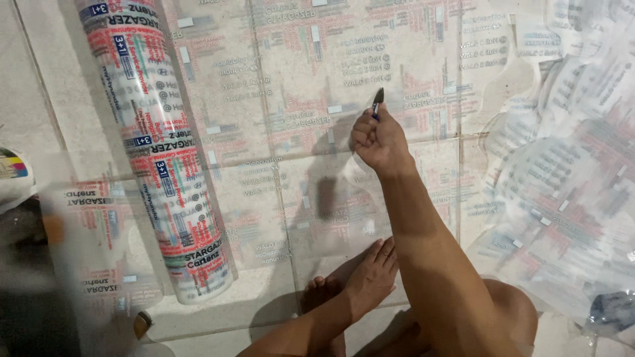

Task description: The person unrolls a large roll of translucent plastic sheeting onto a tiled floor and uses a utility knife to cut it into rectangular pieces. The person repeatedly cuts the sheet and sets the cut pieces aside.

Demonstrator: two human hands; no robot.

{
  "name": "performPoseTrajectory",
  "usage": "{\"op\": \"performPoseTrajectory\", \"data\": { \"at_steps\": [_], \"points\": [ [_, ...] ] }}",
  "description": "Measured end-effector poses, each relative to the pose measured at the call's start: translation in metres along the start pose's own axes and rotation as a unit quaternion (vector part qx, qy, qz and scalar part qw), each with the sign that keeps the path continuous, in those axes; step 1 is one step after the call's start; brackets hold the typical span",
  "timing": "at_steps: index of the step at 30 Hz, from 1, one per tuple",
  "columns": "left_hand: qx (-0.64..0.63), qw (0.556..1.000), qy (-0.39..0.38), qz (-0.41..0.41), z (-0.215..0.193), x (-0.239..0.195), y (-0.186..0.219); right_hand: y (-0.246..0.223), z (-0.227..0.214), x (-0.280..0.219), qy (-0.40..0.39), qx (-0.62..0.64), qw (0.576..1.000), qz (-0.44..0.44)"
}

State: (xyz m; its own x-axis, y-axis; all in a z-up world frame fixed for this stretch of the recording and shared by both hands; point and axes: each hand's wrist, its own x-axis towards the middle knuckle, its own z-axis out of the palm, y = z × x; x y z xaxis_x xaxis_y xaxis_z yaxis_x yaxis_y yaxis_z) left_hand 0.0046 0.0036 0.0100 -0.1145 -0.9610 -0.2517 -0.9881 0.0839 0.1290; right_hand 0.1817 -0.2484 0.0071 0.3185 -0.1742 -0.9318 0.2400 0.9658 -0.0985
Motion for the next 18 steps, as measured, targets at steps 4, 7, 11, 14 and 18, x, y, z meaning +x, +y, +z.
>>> {"op": "performPoseTrajectory", "data": {
  "at_steps": [4, 7, 11, 14, 18],
  "points": [
    [-0.014, 1.0, 0.012, 0.0, 0.004, 0.001, 0.001, -0.011, -0.008, 0.017, -0.048, 0.062, 0.997, 0.019],
    [-0.005, 1.0, -0.007, 0.01, 0.001, 0.003, -0.001, -0.019, -0.008, 0.017, -0.041, 0.054, 0.998, 0.0],
    [0.0, 1.0, 0.003, -0.002, 0.005, 0.003, 0.002, -0.03, -0.007, 0.014, -0.004, -0.025, 0.999, -0.027],
    [0.007, 1.0, -0.005, 0.003, 0.007, 0.003, 0.004, -0.037, 0.001, -0.003, 0.026, -0.204, 0.975, -0.087],
    [0.01, 1.0, -0.028, 0.008, 0.002, 0.002, 0.0, -0.047, 0.021, -0.034, 0.074, -0.346, 0.924, -0.144]
  ]
}}
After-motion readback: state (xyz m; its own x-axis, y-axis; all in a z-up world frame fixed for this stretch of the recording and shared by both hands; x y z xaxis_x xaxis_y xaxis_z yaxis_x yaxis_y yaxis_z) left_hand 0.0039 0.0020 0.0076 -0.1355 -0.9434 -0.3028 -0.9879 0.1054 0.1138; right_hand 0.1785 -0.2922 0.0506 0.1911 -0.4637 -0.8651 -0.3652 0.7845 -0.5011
